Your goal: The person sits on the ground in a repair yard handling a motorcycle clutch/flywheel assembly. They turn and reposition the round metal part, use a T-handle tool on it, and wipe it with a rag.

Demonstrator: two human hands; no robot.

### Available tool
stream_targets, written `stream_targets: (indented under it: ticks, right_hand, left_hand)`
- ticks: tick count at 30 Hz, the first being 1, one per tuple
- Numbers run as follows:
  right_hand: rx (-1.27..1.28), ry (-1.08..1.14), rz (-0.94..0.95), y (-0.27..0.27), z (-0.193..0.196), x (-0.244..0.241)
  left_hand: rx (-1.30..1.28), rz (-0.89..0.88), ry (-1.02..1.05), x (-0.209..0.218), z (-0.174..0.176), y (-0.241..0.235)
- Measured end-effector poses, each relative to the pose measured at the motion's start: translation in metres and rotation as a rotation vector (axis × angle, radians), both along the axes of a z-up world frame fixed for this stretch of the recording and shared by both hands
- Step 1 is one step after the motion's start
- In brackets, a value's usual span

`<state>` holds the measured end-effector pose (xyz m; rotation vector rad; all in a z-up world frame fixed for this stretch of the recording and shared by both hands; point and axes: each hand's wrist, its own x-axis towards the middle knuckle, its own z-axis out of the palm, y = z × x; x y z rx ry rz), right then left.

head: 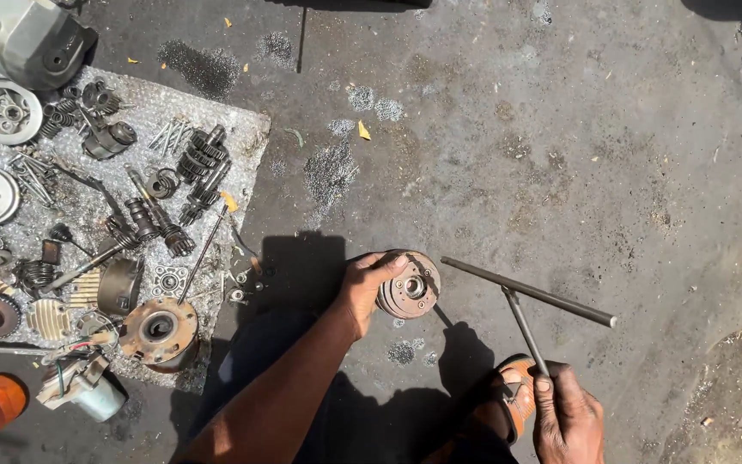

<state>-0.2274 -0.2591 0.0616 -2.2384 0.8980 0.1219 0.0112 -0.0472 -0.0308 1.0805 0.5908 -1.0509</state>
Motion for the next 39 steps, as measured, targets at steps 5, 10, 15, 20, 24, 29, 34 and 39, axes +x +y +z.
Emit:
stream_targets:
  ticks: [5,10,15,20,24,29,34,39]
  right_hand:
    - [-0.037,0.145,-0.013,-0.001,-0.003,0.010]
    - [0.034,-0.128,-0.192,-0.004,0.013,0.006]
    - [0.001,0.071,-0.032,-0.007,-0.004,0.023]
    - [0.038,-0.066,-0.156,-0.006,0.019,0.018]
    - [-0.020,-0.133,-0.036,-0.010,-0.014,0.009]
    - [-0.027,-0.030,-0.056,-0.007,0.016,0.018]
    - [-0.034,-0.057,-0.063,-0.007,-0.015,0.003]
    - [0.004,-0.014,-0.148,-0.009,0.019,0.019]
  left_hand:
    - [0.045,-0.006,-0.006,0.004,0.001,0.000]
    - [-0.021,0.012,0.003,0.003,0.004,0.000]
    - [-0.007,0.024,0.015,0.006,0.002,-0.001]
    - [-0.022,0.020,-0.023,0.002,0.001,0.000]
    - [-0.037,0.047,-0.005,0.003,-0.004,-0.002]
    - [-0.038,0.023,-0.026,-0.006,-0.004,0.003]
    - [-0.003,0.032,-0.013,0.001,0.000,0.000]
    - [0.042,-0.020,-0.014,0.002,0.006,0.002]
